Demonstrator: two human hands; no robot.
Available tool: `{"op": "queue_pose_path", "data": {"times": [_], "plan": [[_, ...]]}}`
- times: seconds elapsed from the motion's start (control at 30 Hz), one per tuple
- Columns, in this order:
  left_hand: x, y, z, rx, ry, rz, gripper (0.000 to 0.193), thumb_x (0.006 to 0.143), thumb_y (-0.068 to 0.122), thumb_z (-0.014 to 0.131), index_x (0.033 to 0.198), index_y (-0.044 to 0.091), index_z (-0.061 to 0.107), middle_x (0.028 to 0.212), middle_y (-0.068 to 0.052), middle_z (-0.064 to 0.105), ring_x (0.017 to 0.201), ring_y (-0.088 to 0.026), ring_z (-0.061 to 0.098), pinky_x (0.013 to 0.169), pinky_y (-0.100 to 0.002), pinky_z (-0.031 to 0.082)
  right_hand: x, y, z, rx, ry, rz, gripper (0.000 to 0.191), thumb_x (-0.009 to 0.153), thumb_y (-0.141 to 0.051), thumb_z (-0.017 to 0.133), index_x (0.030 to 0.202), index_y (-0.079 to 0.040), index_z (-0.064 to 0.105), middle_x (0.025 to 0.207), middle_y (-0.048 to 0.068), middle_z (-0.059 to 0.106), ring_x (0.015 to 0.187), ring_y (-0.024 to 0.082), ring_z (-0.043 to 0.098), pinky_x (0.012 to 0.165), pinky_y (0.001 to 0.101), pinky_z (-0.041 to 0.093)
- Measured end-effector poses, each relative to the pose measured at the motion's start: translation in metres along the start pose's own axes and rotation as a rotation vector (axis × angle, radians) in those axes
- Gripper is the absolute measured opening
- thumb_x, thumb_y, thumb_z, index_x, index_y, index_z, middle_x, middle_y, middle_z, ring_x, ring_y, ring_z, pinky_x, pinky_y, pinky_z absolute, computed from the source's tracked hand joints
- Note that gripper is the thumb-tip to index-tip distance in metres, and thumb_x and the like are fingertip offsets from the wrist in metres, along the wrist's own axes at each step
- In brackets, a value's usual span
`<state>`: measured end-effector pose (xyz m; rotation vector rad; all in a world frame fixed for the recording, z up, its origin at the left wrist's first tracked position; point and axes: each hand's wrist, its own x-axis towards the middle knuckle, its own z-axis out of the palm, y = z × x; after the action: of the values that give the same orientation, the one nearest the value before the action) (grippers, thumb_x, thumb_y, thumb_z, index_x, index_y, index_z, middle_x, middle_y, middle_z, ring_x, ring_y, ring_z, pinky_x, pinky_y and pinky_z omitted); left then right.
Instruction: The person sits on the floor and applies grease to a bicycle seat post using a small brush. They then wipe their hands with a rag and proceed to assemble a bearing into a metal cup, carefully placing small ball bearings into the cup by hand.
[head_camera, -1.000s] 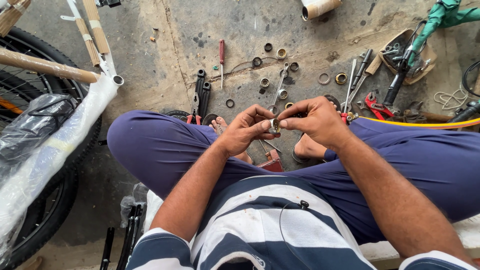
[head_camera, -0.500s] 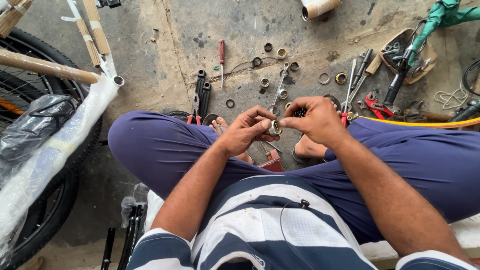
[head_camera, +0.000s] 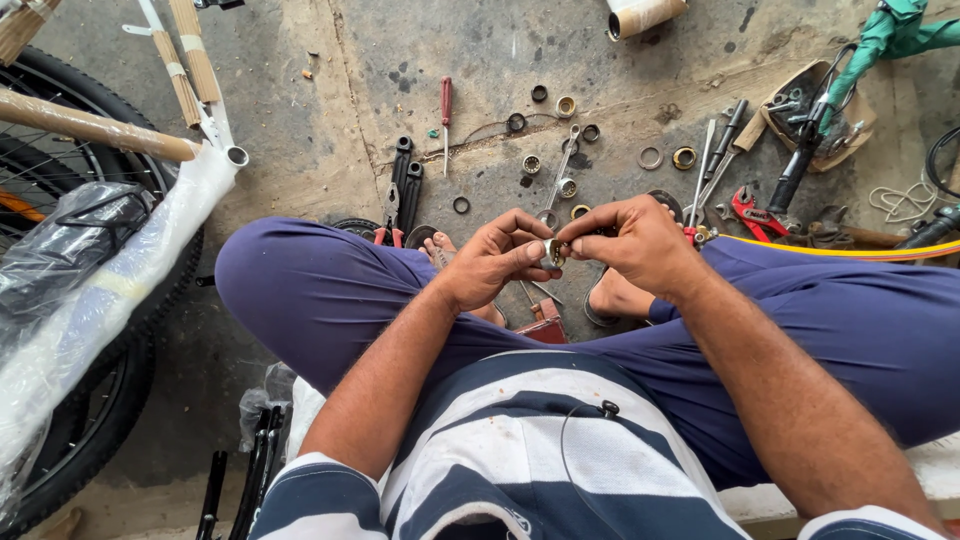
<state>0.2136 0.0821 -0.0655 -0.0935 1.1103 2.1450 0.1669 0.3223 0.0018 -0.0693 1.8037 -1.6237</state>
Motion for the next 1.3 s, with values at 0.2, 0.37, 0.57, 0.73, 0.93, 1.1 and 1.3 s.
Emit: {"op": "queue_pose_path", "data": {"times": [0.2, 0.37, 0.57, 0.73, 0.93, 1.1, 1.3], "plan": [[-0.0008, -0.0024, -0.0008, -0.024, -0.033, 0.005, 0.032, 0.102, 0.024, 0.068, 0.127, 0.006, 0.058, 0.116, -0.013, 0.070, 0.103, -0.023, 0.074, 0.091, -0.037, 0.063, 0.0013, 0.0000, 0.0070, -0.199, 0.062, -0.065, 0.019, 0.080, -0.007, 0.082, 0.096, 0.002, 0.080, 0.086, 0.009, 0.079, 0.079, 0.012, 0.072, 0.074, 0.0264, 0.058], [-0.0031, 0.0007, 0.0014, -0.032, -0.027, 0.022, 0.037, 0.100, 0.024, 0.071, 0.128, 0.004, 0.060, 0.118, -0.009, 0.067, 0.103, -0.022, 0.073, 0.091, -0.036, 0.062, -0.0018, -0.0053, 0.0034, -0.487, 0.220, -0.040, 0.022, 0.079, -0.010, 0.086, 0.096, 0.002, 0.079, 0.084, 0.009, 0.078, 0.076, 0.014, 0.070, 0.071, 0.0282, 0.056], [-0.0045, 0.0046, 0.0029, 0.023, -0.012, 0.002, 0.041, 0.097, 0.025, 0.073, 0.130, 0.004, 0.059, 0.116, -0.009, 0.069, 0.101, -0.020, 0.073, 0.089, -0.034, 0.060, -0.0046, -0.0091, 0.0029, 0.016, 0.034, -0.012, 0.021, 0.086, -0.003, 0.070, 0.104, 0.003, 0.078, 0.092, 0.009, 0.080, 0.085, 0.013, 0.076, 0.080, 0.0255, 0.062], [-0.0020, 0.0019, 0.0025, -0.002, 0.011, -0.008, 0.039, 0.100, 0.025, 0.070, 0.129, 0.004, 0.057, 0.113, -0.010, 0.070, 0.100, -0.021, 0.073, 0.088, -0.035, 0.062, -0.0049, -0.0063, 0.0037, -0.120, 0.072, 0.063, 0.020, 0.086, -0.002, 0.076, 0.104, 0.005, 0.079, 0.092, 0.014, 0.079, 0.082, 0.016, 0.071, 0.077, 0.0282, 0.058], [-0.0008, -0.0006, -0.0002, -0.018, 0.002, -0.015, 0.035, 0.102, 0.026, 0.068, 0.127, 0.004, 0.058, 0.113, -0.009, 0.070, 0.099, -0.021, 0.074, 0.088, -0.034, 0.062, -0.0023, -0.0047, 0.0026, 0.005, 0.004, 0.048, 0.024, 0.084, -0.002, 0.072, 0.106, 0.003, 0.079, 0.094, 0.010, 0.081, 0.086, 0.013, 0.076, 0.081, 0.0259, 0.061], [-0.0009, -0.0025, -0.0011, -0.025, -0.007, -0.008, 0.032, 0.103, 0.025, 0.066, 0.125, 0.004, 0.058, 0.113, -0.009, 0.069, 0.098, -0.020, 0.074, 0.088, -0.034, 0.062, -0.0042, -0.0047, 0.0066, -0.125, 0.099, 0.089, 0.022, 0.082, -0.005, 0.078, 0.103, 0.000, 0.080, 0.091, 0.009, 0.081, 0.082, 0.012, 0.074, 0.077, 0.0254, 0.060], [-0.0012, -0.0035, -0.0021, -0.083, -0.052, -0.015, 0.029, 0.105, 0.025, 0.062, 0.124, 0.003, 0.059, 0.108, -0.010, 0.072, 0.096, -0.019, 0.075, 0.085, -0.033, 0.063, -0.0024, -0.0002, 0.0088, -0.127, 0.073, -0.014, 0.019, 0.081, -0.008, 0.082, 0.098, 0.000, 0.080, 0.087, 0.006, 0.079, 0.080, 0.009, 0.071, 0.074, 0.0241, 0.058]]}}
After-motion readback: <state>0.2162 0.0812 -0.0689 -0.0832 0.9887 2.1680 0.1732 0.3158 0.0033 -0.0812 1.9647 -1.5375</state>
